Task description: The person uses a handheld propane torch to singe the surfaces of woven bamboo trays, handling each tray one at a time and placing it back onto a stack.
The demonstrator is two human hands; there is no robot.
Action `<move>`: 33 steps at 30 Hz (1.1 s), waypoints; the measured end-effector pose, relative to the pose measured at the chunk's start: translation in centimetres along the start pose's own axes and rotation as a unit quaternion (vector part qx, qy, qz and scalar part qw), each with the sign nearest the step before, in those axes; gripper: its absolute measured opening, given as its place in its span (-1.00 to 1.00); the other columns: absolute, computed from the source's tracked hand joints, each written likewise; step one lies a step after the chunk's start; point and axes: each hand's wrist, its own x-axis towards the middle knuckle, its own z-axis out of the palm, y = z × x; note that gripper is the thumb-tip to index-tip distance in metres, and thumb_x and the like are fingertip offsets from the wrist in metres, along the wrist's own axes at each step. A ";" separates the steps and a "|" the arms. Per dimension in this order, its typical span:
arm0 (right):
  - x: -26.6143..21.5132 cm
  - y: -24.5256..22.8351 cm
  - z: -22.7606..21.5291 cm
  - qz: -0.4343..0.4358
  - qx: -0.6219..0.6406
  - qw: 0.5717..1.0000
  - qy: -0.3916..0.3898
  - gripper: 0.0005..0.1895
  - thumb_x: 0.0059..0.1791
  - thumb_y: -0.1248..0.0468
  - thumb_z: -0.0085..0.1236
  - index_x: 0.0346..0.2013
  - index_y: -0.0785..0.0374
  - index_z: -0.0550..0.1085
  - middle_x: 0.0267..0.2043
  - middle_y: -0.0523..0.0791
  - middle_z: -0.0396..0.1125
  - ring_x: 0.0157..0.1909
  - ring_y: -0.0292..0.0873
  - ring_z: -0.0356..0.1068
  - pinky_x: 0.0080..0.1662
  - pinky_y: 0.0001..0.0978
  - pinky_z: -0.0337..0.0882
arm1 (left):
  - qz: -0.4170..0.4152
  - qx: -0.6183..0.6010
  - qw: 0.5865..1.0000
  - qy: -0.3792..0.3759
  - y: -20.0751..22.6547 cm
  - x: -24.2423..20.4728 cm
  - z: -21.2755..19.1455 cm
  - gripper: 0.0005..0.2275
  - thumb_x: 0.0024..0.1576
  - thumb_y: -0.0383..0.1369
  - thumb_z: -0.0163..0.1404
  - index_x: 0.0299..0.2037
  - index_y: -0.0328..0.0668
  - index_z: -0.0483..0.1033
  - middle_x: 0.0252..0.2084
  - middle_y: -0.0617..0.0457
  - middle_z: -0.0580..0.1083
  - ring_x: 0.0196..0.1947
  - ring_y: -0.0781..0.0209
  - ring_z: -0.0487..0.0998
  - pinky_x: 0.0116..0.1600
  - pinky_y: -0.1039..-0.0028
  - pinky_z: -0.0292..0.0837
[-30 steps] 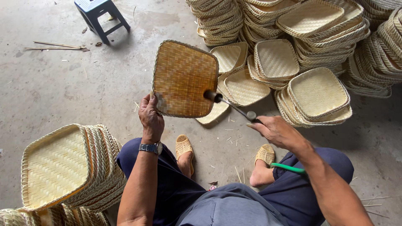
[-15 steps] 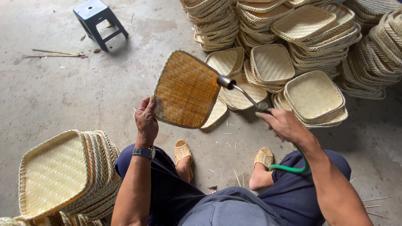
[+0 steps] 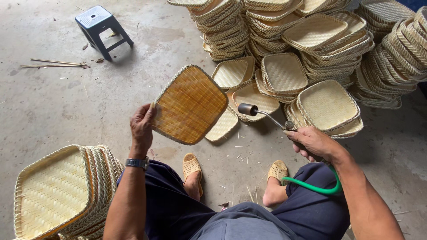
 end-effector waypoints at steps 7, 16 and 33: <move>-1.3 -4.6 0.0 -0.104 0.051 0.992 -0.041 -0.57 0.04 -0.06 -0.04 -0.46 0.22 0.47 -0.69 -0.25 0.26 -0.74 -0.36 0.17 -0.70 -0.49 0.15 | 0.009 0.177 0.983 -0.042 3.9 0.5 1.5 -0.76 0.33 -0.31 0.01 0.03 -0.35 0.57 -0.16 0.12 0.57 -0.18 0.45 0.51 -0.07 0.61 0.46; -2.6 -3.1 -0.7 -0.061 -0.065 0.996 -0.004 -0.50 0.07 -0.05 0.02 -0.51 0.33 0.49 -0.73 -0.16 0.22 -0.75 -0.31 0.17 -0.66 -0.44 0.16 | -0.027 0.091 0.995 -0.036 4.0 0.0 -0.3 -0.74 0.34 -0.29 0.01 0.04 -0.37 0.57 -0.15 0.13 0.56 -0.19 0.45 0.48 -0.09 0.62 0.43; -0.8 -3.8 -0.1 -0.171 0.025 0.982 0.080 -0.55 -0.09 -0.11 0.20 -0.37 0.25 0.44 -0.68 -0.24 0.26 -0.72 -0.38 0.22 -0.66 -0.53 0.26 | -0.079 -0.013 0.995 -0.063 2.5 0.2 -1.8 -0.74 0.40 -0.33 0.01 0.12 -0.40 0.59 -0.14 0.13 0.53 -0.26 0.44 0.40 -0.22 0.63 0.28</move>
